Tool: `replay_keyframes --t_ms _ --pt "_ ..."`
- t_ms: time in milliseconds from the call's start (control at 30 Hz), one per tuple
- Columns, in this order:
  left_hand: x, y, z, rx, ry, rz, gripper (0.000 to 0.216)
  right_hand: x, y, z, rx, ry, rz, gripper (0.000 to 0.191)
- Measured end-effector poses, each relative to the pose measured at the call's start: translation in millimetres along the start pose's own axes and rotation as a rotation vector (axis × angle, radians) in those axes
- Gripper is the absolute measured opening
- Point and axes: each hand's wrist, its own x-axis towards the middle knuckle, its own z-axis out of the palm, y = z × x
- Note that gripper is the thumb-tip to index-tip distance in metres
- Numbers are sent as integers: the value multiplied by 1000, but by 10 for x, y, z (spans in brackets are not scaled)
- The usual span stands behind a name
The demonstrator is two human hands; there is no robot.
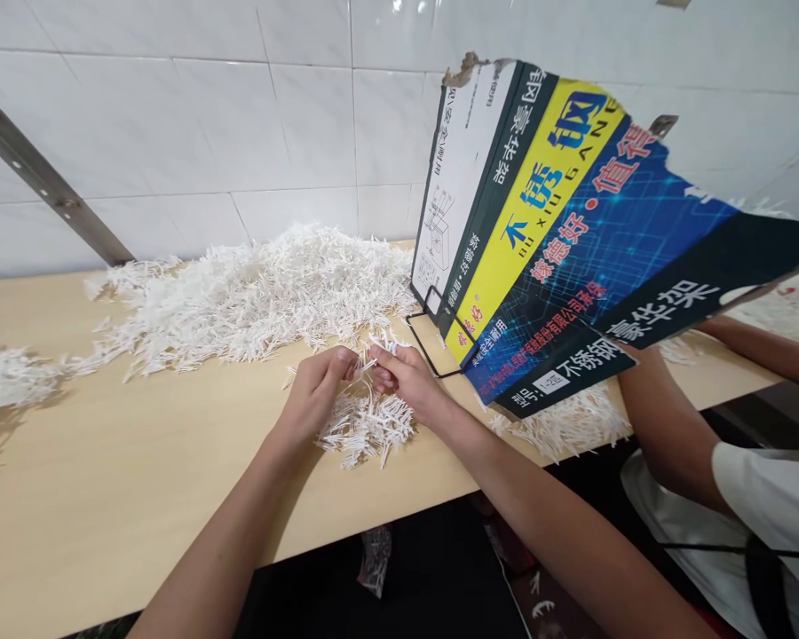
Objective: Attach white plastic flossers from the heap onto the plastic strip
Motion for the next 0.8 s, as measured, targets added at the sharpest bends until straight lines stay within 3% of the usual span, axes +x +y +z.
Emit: replay_keyframes --t_ms 167,267,400,533,633,800 --pt "19 -12 59 419 -29 151 41 -11 49 13 -186 44 -71 58" --pt "29 -45 74 519 -70 211 39 18 105 -45 -268 48 -87 57" --pt "2 11 29 461 -177 309 36 24 141 -84 -318 -20 -117 56" --pt "-42 139 -19 219 -255 258 40 -13 61 -55 -68 -120 -74 58" --pt "-55 161 -12 60 -157 151 46 -21 -40 -59 132 -91 -62 48" --pt "10 44 -21 -43 244 -28 36 6 -134 -110 325 -66 38 26"
